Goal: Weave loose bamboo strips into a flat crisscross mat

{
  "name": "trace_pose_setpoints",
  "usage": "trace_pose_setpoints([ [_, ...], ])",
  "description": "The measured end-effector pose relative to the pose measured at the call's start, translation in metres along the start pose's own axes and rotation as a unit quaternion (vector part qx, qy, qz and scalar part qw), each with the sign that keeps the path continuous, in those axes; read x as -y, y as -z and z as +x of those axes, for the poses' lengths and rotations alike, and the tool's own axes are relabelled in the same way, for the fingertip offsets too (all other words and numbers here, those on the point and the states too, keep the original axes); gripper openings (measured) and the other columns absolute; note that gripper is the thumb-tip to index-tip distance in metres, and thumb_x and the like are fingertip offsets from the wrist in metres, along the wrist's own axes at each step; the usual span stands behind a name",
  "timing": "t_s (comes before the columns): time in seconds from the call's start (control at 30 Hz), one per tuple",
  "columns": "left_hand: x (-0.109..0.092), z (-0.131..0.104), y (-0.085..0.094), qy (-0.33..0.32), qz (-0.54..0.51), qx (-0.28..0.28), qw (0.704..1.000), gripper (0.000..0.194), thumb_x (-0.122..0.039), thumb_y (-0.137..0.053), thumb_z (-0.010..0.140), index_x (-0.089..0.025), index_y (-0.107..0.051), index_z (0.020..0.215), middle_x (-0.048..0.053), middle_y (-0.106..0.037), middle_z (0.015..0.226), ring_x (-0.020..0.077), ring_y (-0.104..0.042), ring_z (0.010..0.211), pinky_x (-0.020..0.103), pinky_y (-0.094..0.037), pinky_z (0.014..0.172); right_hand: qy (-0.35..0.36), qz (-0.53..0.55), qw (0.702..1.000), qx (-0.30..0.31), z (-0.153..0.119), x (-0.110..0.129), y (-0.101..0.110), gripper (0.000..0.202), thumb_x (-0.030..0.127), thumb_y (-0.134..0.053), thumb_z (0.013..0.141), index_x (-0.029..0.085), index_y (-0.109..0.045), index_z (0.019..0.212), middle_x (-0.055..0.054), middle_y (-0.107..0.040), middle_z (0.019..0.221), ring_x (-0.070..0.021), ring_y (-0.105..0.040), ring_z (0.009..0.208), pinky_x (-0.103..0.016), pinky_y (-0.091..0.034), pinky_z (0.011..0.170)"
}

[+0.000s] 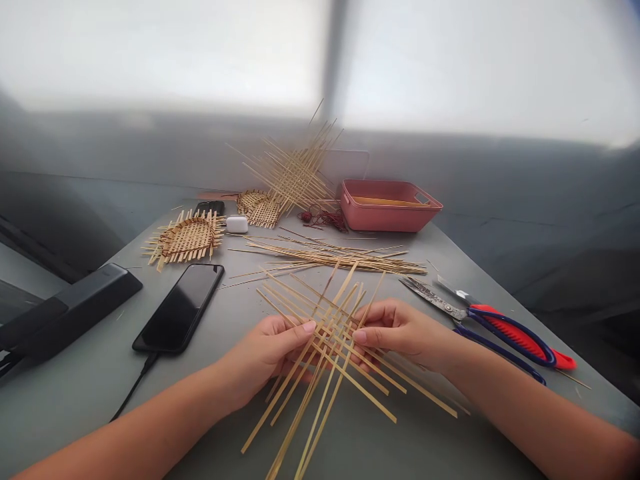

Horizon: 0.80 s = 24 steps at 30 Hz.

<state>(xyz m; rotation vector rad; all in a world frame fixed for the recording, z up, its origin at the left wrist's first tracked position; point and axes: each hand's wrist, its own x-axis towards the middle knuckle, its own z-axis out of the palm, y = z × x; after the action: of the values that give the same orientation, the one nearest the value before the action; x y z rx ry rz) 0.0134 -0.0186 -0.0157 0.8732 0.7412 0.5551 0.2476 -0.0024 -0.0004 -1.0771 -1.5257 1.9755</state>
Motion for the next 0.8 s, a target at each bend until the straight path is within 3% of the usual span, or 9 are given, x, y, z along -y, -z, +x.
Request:
trace_pose_setpoints([
  [0.3, 0.002, 0.003, 0.005, -0.009, 0.019, -0.001, 1.000, 0.040, -0.046, -0.057, 0.088, -0.014, -0.070, 0.107, 0.012, -0.073, 0.097, 0.0125, -0.065, 0.080, 0.019, -0.051, 0.069, -0.014, 0.022, 1.000, -0.004, 0.000, -0.005, -0.003, 0.028, 0.039, -0.071, 0.078, 0.011, -0.068, 0.078, -0.005, -0.070, 0.071, -0.0119, -0.064, 0.062, -0.024, -0.050, 0.064],
  [0.47, -0.002, 0.001, 0.002, -0.003, 0.004, 0.003, 1.000, 0.037, -0.045, -0.059, 0.087, -0.013, -0.073, 0.098, 0.007, -0.072, 0.082, 0.0091, -0.061, 0.066, 0.018, -0.050, 0.064, -0.017, 0.018, 1.000, -0.001, -0.002, -0.002, 0.003, 0.030, 0.041, -0.072, 0.077, 0.012, -0.069, 0.084, -0.005, -0.071, 0.078, -0.0139, -0.065, 0.071, -0.026, -0.051, 0.068],
  [0.57, -0.003, 0.000, -0.001, 0.001, 0.024, -0.006, 1.000, 0.037, -0.047, -0.059, 0.086, -0.014, -0.072, 0.096, 0.006, -0.071, 0.082, 0.0099, -0.062, 0.068, 0.018, -0.050, 0.064, -0.017, 0.001, 1.000, -0.013, -0.003, 0.001, 0.006, 0.030, 0.041, -0.074, 0.075, 0.012, -0.069, 0.082, -0.004, -0.070, 0.074, -0.0123, -0.063, 0.066, -0.024, -0.050, 0.064],
  [0.7, -0.006, 0.000, -0.001, 0.012, 0.094, -0.086, 0.992, 0.042, -0.054, -0.059, 0.083, -0.015, -0.068, 0.097, 0.006, -0.072, 0.086, 0.0165, -0.066, 0.082, 0.024, -0.051, 0.071, -0.026, -0.005, 0.997, -0.069, 0.000, 0.003, 0.008, 0.030, 0.042, -0.076, 0.072, 0.014, -0.066, 0.076, -0.001, -0.068, 0.068, -0.0107, -0.059, 0.061, -0.024, -0.047, 0.061],
  [0.8, -0.015, -0.003, 0.004, -0.013, 0.256, -0.169, 0.952, 0.043, -0.058, -0.058, 0.080, -0.015, -0.066, 0.084, 0.005, -0.071, 0.078, 0.0194, -0.065, 0.075, 0.027, -0.048, 0.067, -0.044, -0.038, 0.993, -0.102, 0.002, 0.005, 0.006, 0.033, 0.045, -0.076, 0.069, 0.015, -0.065, 0.073, -0.002, -0.069, 0.068, -0.0115, -0.058, 0.060, -0.025, -0.046, 0.061],
])
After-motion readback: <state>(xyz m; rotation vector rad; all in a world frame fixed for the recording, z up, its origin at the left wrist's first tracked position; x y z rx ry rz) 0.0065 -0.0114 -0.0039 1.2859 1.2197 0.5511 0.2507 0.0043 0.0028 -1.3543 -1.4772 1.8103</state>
